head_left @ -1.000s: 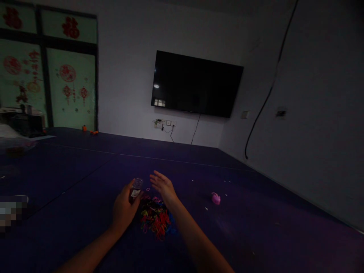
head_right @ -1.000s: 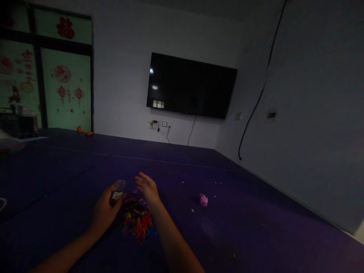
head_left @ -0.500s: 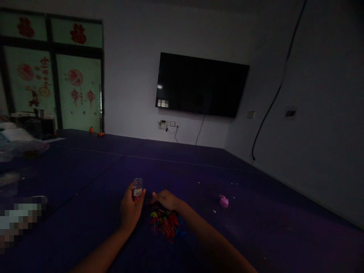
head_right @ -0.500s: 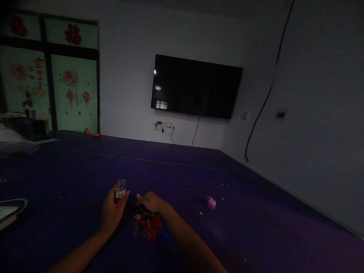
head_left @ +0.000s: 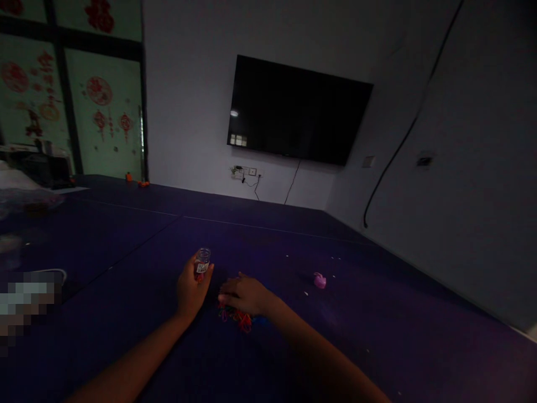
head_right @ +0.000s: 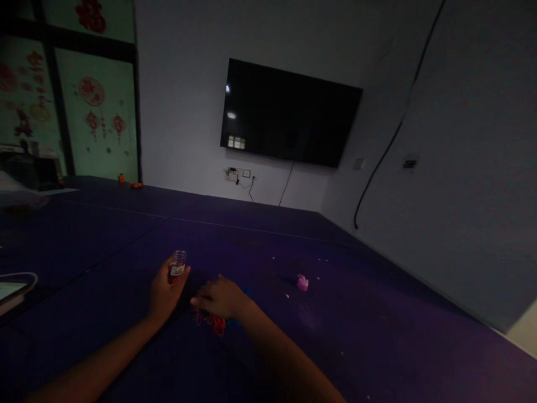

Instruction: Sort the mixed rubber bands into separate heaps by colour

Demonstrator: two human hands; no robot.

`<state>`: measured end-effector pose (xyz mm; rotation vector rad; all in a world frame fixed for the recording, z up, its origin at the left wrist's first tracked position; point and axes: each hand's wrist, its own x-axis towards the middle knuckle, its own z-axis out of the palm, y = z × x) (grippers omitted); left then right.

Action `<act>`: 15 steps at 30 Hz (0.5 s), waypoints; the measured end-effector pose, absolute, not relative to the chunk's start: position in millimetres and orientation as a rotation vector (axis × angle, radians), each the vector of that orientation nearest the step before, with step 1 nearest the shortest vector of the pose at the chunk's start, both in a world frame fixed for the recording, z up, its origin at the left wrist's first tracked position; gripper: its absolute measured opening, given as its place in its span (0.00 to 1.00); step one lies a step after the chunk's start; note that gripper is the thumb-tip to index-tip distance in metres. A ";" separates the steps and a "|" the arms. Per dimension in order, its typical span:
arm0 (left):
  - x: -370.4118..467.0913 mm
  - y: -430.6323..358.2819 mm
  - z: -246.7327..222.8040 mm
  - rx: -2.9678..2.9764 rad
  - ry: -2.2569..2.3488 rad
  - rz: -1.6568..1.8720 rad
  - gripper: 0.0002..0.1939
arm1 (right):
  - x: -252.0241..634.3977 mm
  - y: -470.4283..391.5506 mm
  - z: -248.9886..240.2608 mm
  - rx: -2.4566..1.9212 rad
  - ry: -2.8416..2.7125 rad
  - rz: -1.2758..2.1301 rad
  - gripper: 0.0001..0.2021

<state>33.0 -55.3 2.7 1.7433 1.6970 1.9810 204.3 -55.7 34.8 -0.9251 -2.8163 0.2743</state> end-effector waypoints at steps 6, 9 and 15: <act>38.4 -55.0 2.3 1.835 1.642 1.939 0.24 | 212.5 -84.2 9.0 -1.281 -2.579 0.190 0.45; 37.4 -55.8 1.6 1.837 1.634 1.928 0.24 | 203.5 -73.6 -3.3 -1.255 -2.460 0.211 0.39; 36.4 -55.5 0.1 1.891 1.616 1.905 0.24 | 194.4 -45.6 -7.6 -1.080 -2.391 0.253 0.12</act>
